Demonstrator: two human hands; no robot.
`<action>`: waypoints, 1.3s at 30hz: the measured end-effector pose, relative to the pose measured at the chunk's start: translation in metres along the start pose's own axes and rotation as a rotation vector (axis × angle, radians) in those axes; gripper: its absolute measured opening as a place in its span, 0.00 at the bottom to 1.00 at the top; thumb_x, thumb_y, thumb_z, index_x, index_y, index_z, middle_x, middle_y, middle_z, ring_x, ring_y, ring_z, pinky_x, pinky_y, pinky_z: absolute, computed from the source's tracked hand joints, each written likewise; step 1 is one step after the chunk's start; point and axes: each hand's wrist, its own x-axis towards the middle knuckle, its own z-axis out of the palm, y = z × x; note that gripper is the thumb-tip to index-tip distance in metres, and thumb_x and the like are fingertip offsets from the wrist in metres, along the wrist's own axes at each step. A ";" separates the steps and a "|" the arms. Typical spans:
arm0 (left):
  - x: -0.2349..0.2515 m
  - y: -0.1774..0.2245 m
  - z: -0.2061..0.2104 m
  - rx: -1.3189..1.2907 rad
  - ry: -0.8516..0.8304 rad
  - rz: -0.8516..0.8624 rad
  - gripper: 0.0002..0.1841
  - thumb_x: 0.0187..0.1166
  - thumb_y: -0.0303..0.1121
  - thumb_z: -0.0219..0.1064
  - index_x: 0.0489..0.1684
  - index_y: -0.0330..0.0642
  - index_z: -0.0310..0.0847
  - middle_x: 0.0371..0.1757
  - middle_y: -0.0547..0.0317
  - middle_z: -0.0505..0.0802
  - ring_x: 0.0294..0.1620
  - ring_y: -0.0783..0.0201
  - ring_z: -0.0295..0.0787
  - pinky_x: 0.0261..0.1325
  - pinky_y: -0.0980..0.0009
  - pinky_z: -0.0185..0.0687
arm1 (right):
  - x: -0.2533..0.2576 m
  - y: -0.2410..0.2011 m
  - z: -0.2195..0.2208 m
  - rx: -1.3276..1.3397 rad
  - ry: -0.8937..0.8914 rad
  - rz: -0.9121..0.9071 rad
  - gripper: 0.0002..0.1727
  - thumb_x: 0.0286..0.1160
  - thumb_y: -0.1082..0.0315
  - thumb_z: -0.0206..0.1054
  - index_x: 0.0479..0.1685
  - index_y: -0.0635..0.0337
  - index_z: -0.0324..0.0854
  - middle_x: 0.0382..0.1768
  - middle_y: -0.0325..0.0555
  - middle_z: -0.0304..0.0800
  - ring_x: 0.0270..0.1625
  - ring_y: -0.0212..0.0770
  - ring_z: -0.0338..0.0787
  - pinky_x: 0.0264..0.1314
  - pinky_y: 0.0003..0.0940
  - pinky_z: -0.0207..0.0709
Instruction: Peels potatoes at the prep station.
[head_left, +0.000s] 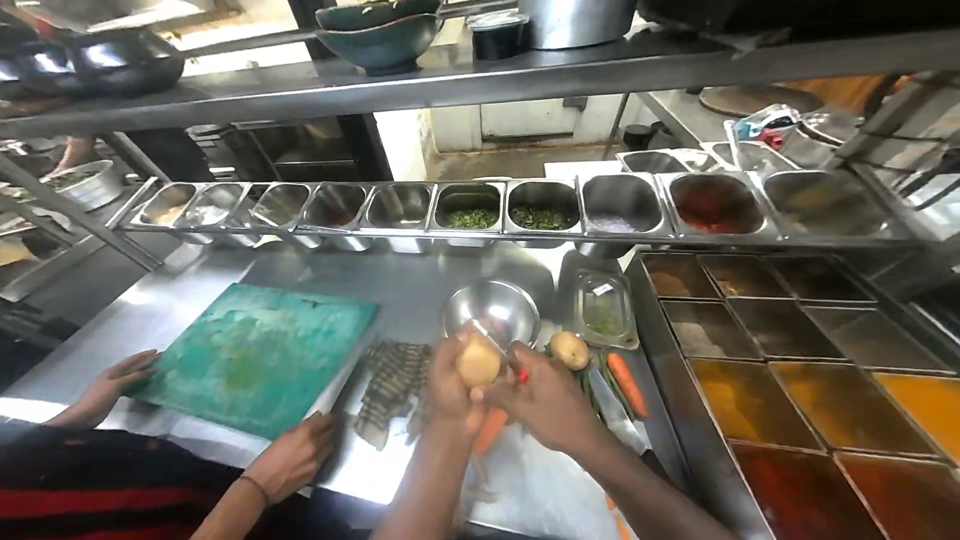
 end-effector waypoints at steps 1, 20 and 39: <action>-0.001 0.000 0.003 0.011 0.040 0.011 0.18 0.82 0.38 0.48 0.47 0.38 0.84 0.41 0.45 0.92 0.37 0.57 0.92 0.40 0.62 0.90 | -0.003 0.001 0.003 -0.067 0.054 -0.040 0.38 0.62 0.24 0.68 0.44 0.54 0.84 0.27 0.42 0.84 0.33 0.45 0.87 0.41 0.52 0.82; 0.009 0.004 0.027 -0.278 0.294 -0.108 0.18 0.89 0.45 0.45 0.48 0.42 0.76 0.37 0.48 0.89 0.35 0.52 0.91 0.36 0.57 0.89 | -0.020 0.008 0.020 0.184 0.073 -0.115 0.37 0.92 0.39 0.34 0.44 0.55 0.85 0.24 0.42 0.81 0.27 0.40 0.83 0.31 0.42 0.79; 0.017 0.003 -0.012 0.128 -0.567 0.050 0.24 0.75 0.45 0.62 0.63 0.41 0.88 0.63 0.47 0.92 0.47 0.62 0.93 0.49 0.66 0.89 | -0.004 -0.007 -0.019 -0.058 0.003 -0.050 0.41 0.47 0.26 0.79 0.49 0.53 0.83 0.31 0.42 0.86 0.35 0.45 0.86 0.42 0.53 0.81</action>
